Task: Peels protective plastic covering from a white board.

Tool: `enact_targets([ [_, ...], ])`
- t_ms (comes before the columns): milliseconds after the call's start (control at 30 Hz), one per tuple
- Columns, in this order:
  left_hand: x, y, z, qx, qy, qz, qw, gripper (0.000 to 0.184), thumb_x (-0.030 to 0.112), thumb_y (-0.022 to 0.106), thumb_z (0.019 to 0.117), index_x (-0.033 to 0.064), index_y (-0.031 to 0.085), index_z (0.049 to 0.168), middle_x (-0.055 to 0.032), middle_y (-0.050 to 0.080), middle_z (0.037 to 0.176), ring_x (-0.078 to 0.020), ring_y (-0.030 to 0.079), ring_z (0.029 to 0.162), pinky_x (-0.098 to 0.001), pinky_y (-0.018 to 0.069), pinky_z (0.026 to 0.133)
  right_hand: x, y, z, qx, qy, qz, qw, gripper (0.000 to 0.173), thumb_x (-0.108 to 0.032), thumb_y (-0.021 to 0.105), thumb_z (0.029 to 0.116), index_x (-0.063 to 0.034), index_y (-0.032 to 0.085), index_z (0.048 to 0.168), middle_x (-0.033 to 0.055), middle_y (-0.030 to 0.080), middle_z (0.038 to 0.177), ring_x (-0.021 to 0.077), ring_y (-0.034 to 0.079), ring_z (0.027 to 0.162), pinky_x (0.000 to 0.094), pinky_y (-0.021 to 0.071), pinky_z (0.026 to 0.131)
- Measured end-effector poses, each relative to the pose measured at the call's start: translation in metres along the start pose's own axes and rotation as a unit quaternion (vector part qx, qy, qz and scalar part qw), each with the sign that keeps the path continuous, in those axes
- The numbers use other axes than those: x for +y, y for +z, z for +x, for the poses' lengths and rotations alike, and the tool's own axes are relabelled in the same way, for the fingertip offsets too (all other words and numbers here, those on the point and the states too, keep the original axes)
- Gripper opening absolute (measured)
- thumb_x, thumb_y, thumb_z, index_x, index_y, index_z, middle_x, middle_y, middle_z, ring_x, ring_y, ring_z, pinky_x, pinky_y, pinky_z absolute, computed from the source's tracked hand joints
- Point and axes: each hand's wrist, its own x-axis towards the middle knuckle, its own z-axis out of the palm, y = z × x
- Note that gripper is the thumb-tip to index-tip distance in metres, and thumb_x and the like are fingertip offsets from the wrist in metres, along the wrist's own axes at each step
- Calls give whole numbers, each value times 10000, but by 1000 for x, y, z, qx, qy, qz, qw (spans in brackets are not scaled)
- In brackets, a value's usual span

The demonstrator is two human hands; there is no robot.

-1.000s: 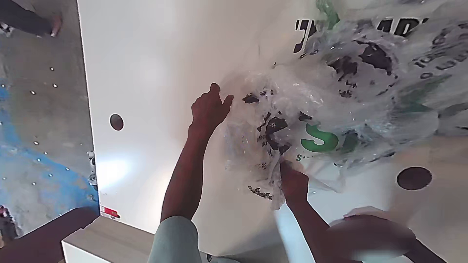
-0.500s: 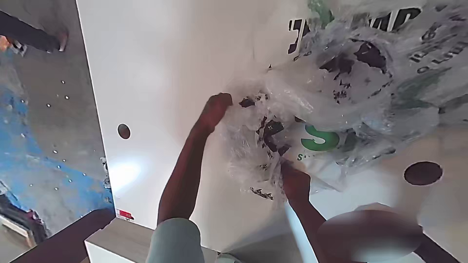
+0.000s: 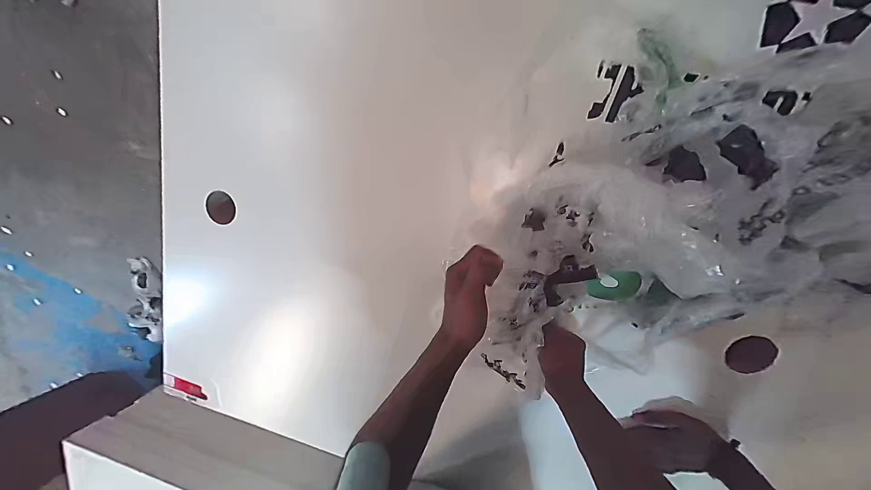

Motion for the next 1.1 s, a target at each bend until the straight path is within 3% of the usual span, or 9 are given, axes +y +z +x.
enact_targets([
  [167, -7, -96, -40, 172, 132, 340, 915, 380, 308, 543, 977, -36, 686, 1054, -173, 658, 1134, -234, 619, 1116, -392, 521, 957, 0, 2, -4, 6, 9, -43, 999, 385, -210, 547, 1060, 104, 645, 860, 193, 624, 816, 258, 593, 778, 485, 474, 759],
  [300, -58, -144, -9, 311, 7, 556, 771, 588, 435, 478, 980, 36, 553, 1405, -303, 380, 1546, -489, 338, 1445, -630, 282, 1137, 3, 2, -11, 10, 6, -75, 997, 376, -210, 510, 1079, 113, 654, 952, 232, 644, 913, 279, 608, 850, 487, 478, 814],
  [467, -60, -138, -1, 321, -29, 565, 759, 636, 491, 472, 960, 44, 535, 1408, -285, 384, 1554, -467, 323, 1462, -622, 279, 1122, -9, 9, -17, 71, 37, 77, 994, 309, -131, 492, 1077, 135, 631, 1008, 143, 625, 849, 100, 560, 715, 279, 504, 715],
  [600, -62, -140, 2, 337, 1, 547, 767, 597, 442, 553, 923, 31, 586, 1354, -301, 447, 1510, -500, 375, 1424, -649, 346, 1042, 0, -9, -24, -118, 23, 261, 958, 736, -632, 59, 1047, -138, 426, 1450, -14, 674, 1215, 67, 658, 1094, 339, 583, 907],
  [733, -69, -141, 0, 366, 41, 558, 744, 575, 463, 552, 915, 50, 595, 1313, -275, 504, 1459, -463, 427, 1386, -608, 371, 1013, -45, -43, -56, -172, 53, 3, 984, 955, -657, -84, 994, 17, 481, 1365, 78, 708, 1090, 141, 700, 954, 362, 596, 788],
  [833, -72, -138, 1, 380, 50, 566, 730, 527, 489, 528, 947, 82, 586, 1276, -248, 514, 1437, -423, 436, 1360, -552, 352, 1022, -99, -89, -75, -230, -46, -276, 932, 515, -347, 357, 1094, 57, 599, 1303, 107, 713, 1105, 138, 701, 979, 363, 595, 866],
  [933, -74, -141, 4, 395, 57, 561, 725, 514, 505, 530, 944, 109, 585, 1268, -234, 527, 1426, -411, 439, 1352, -527, 351, 1017, -147, -112, -71, -155, -206, -174, 950, 308, -289, 486, 1065, -60, 611, 1229, -54, 748, 1075, 67, 720, 942, 276, 612, 812],
  [1000, -74, -141, 1, 393, 61, 552, 733, 526, 497, 550, 941, 96, 593, 1278, -255, 527, 1426, -430, 442, 1352, -539, 354, 1020, -161, -91, -60, -167, -249, -157, 941, 392, -432, 576, 1020, -141, 587, 1282, -91, 725, 1097, 72, 707, 968, 280, 615, 792],
  [1100, -75, -140, 3, 392, 58, 554, 732, 532, 510, 514, 951, 96, 599, 1275, -249, 529, 1424, -419, 442, 1356, -537, 353, 1016, -155, 1, -44, -139, -229, -256, 929, 691, -423, 670, 944, 34, 475, 1424, 156, 665, 1212, 221, 674, 1080, 417, 579, 888],
])
